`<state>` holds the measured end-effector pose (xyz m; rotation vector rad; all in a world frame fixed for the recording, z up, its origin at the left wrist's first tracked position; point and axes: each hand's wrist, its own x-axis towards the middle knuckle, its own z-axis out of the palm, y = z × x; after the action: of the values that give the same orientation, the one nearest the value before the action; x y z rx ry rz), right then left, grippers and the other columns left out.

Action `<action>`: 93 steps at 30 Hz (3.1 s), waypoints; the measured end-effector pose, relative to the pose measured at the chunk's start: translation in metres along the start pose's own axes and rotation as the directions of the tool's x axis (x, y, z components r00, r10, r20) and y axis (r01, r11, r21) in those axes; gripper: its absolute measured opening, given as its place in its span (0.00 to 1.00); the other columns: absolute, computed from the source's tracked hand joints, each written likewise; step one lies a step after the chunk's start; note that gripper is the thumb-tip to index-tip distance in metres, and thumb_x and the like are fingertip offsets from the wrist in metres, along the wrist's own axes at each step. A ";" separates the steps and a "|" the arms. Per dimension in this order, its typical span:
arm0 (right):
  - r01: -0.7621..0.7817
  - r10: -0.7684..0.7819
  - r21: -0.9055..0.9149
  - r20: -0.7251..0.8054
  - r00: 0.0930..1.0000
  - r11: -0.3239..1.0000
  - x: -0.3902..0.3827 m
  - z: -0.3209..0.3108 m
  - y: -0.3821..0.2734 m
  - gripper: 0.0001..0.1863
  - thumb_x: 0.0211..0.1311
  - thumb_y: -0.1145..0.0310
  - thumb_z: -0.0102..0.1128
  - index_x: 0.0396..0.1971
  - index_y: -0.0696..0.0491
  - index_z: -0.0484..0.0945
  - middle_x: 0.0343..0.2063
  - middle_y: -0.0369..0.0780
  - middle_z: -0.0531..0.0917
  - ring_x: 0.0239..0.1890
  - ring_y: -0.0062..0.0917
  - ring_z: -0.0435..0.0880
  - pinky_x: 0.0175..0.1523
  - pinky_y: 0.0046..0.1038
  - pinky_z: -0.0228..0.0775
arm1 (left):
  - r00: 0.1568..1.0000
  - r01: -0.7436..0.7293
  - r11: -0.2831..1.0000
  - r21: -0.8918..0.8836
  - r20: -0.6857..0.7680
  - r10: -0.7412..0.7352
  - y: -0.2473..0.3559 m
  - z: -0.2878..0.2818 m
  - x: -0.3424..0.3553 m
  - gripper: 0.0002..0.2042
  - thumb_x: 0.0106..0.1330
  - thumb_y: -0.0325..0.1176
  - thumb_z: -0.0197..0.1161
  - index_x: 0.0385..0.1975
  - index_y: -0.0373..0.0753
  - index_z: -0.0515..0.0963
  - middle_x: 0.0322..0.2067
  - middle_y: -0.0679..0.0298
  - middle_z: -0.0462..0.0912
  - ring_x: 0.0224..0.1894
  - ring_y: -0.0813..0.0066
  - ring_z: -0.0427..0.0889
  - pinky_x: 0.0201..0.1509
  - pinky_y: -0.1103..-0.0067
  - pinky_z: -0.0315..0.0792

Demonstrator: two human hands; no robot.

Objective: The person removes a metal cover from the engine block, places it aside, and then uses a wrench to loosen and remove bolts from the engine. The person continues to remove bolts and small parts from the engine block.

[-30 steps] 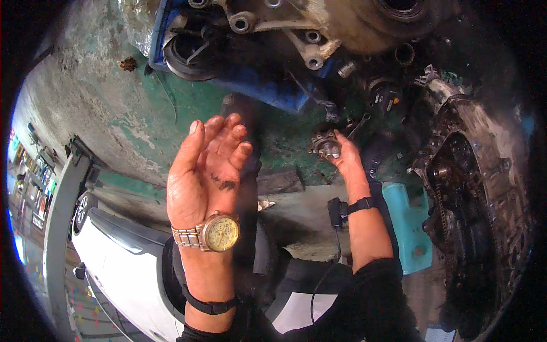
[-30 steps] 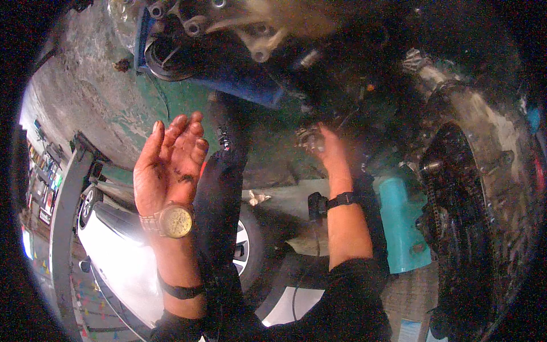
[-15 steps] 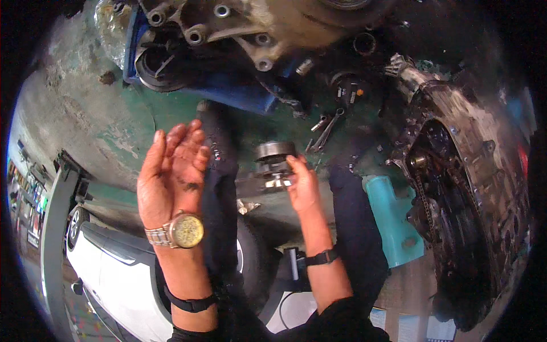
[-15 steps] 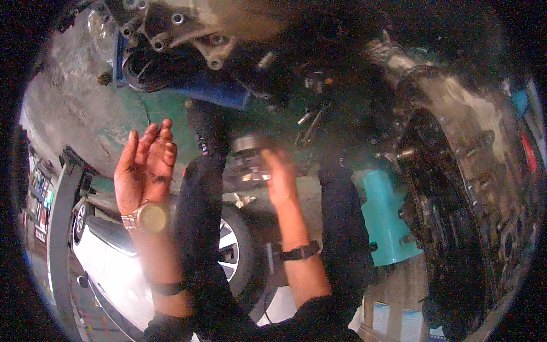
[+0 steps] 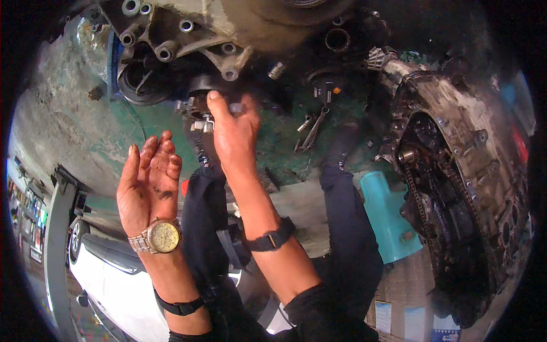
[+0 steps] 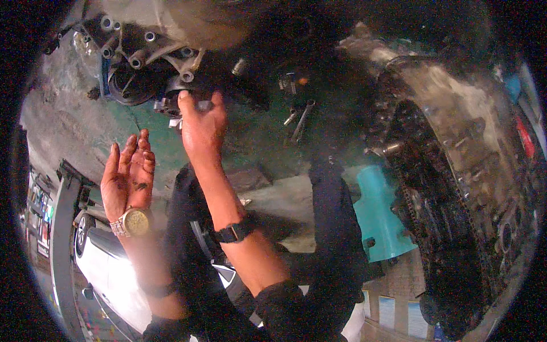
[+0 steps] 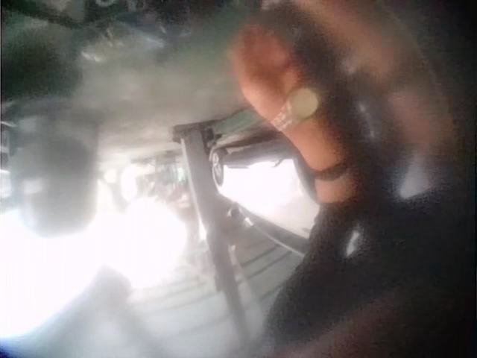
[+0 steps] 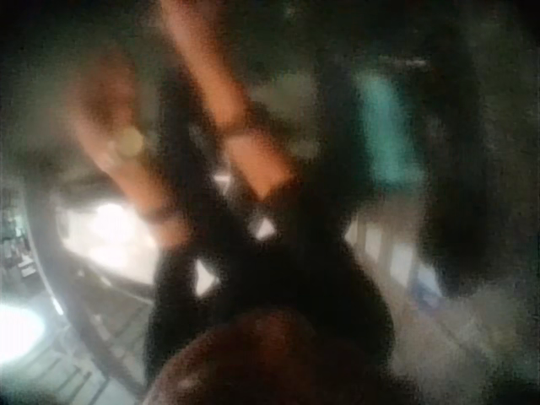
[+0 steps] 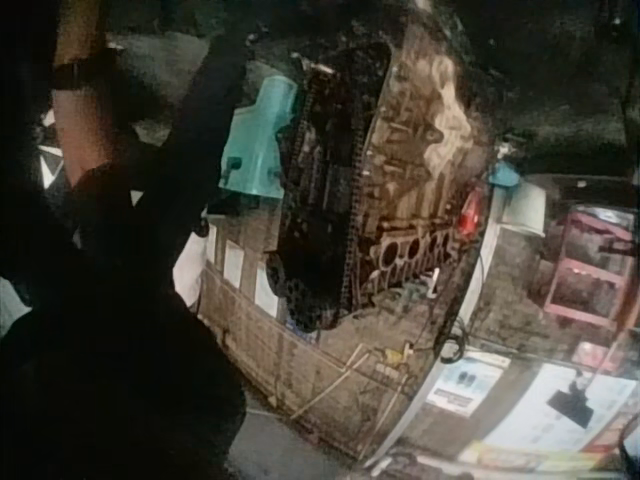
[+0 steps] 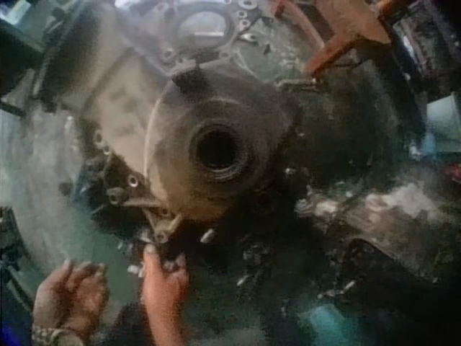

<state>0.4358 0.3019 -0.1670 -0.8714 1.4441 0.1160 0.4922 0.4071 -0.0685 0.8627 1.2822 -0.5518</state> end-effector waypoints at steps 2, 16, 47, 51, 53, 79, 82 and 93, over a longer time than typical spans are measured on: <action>0.045 -0.045 -0.046 -0.010 0.999 0.998 0.008 0.003 0.003 0.21 0.55 0.62 0.65 0.43 0.61 0.73 0.37 0.43 0.82 0.37 0.32 0.80 0.46 0.32 0.70 | 1.000 0.000 1.000 0.008 -0.005 0.000 0.000 0.001 0.000 0.15 0.68 0.35 0.54 0.43 0.27 0.71 0.48 0.45 0.75 0.46 0.61 0.78 0.48 0.71 0.75; 0.132 -0.133 -0.036 -0.025 0.991 0.991 -0.034 -0.074 0.050 0.17 0.58 0.69 0.62 0.45 0.59 0.74 0.43 0.42 0.80 0.45 0.26 0.78 0.53 0.30 0.69 | 1.000 0.014 0.999 0.039 -0.020 -0.013 -0.005 0.007 0.006 0.15 0.68 0.35 0.55 0.43 0.27 0.72 0.47 0.45 0.76 0.46 0.62 0.78 0.48 0.71 0.75; 0.090 -0.182 -0.659 -0.072 0.981 0.746 0.090 -0.152 0.176 0.24 0.46 0.71 0.71 0.45 0.59 0.73 0.36 0.41 0.82 0.37 0.26 0.81 0.45 0.28 0.73 | 0.999 0.001 0.981 0.192 -0.047 0.008 -0.030 0.023 0.004 0.16 0.67 0.36 0.57 0.44 0.27 0.73 0.49 0.46 0.76 0.46 0.63 0.79 0.48 0.72 0.75; 0.027 -0.109 -0.601 -0.101 0.989 0.799 0.075 -0.152 0.181 0.28 0.45 0.75 0.70 0.50 0.59 0.71 0.37 0.39 0.80 0.38 0.23 0.80 0.45 0.25 0.73 | 0.999 0.003 0.985 0.174 -0.033 0.003 -0.028 0.022 0.005 0.15 0.66 0.36 0.57 0.43 0.27 0.73 0.48 0.46 0.77 0.46 0.63 0.79 0.48 0.72 0.75; -0.051 -0.039 -0.549 -0.151 0.988 0.834 0.063 -0.161 0.181 0.27 0.45 0.75 0.70 0.48 0.60 0.71 0.38 0.39 0.79 0.37 0.23 0.79 0.44 0.25 0.73 | 1.000 0.006 0.986 0.165 -0.017 -0.003 -0.027 0.021 0.005 0.15 0.67 0.36 0.56 0.43 0.28 0.73 0.48 0.46 0.77 0.46 0.62 0.79 0.48 0.72 0.75; 0.211 -0.166 -0.825 0.144 0.975 0.525 0.136 -0.198 0.130 0.13 0.53 0.61 0.65 0.29 0.56 0.78 0.25 0.39 0.83 0.27 0.28 0.81 0.35 0.29 0.72 | 0.999 0.008 0.997 0.082 0.052 -0.012 -0.020 0.010 -0.005 0.18 0.68 0.35 0.54 0.48 0.25 0.69 0.53 0.43 0.72 0.49 0.59 0.76 0.52 0.71 0.72; 0.110 -0.029 -0.699 0.127 0.991 0.707 0.143 -0.215 0.126 0.09 0.56 0.65 0.64 0.30 0.54 0.78 0.24 0.32 0.81 0.26 0.16 0.78 0.30 0.21 0.68 | 0.996 0.037 0.999 0.017 0.078 -0.038 -0.023 0.008 -0.006 0.17 0.68 0.35 0.54 0.46 0.25 0.69 0.52 0.42 0.72 0.49 0.58 0.76 0.52 0.70 0.73; -0.066 0.150 -0.777 0.036 0.988 0.625 0.139 -0.251 0.042 0.10 0.56 0.67 0.63 0.36 0.54 0.78 0.29 0.33 0.81 0.28 0.19 0.81 0.29 0.21 0.71 | 0.993 0.044 0.999 -0.023 0.114 -0.041 -0.035 -0.004 -0.010 0.14 0.67 0.36 0.57 0.41 0.29 0.73 0.44 0.48 0.79 0.44 0.60 0.79 0.46 0.69 0.74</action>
<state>0.2339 0.1269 -0.2800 -1.4541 1.3393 0.9319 0.4601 0.3885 -0.0671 0.7732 1.2040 -0.6089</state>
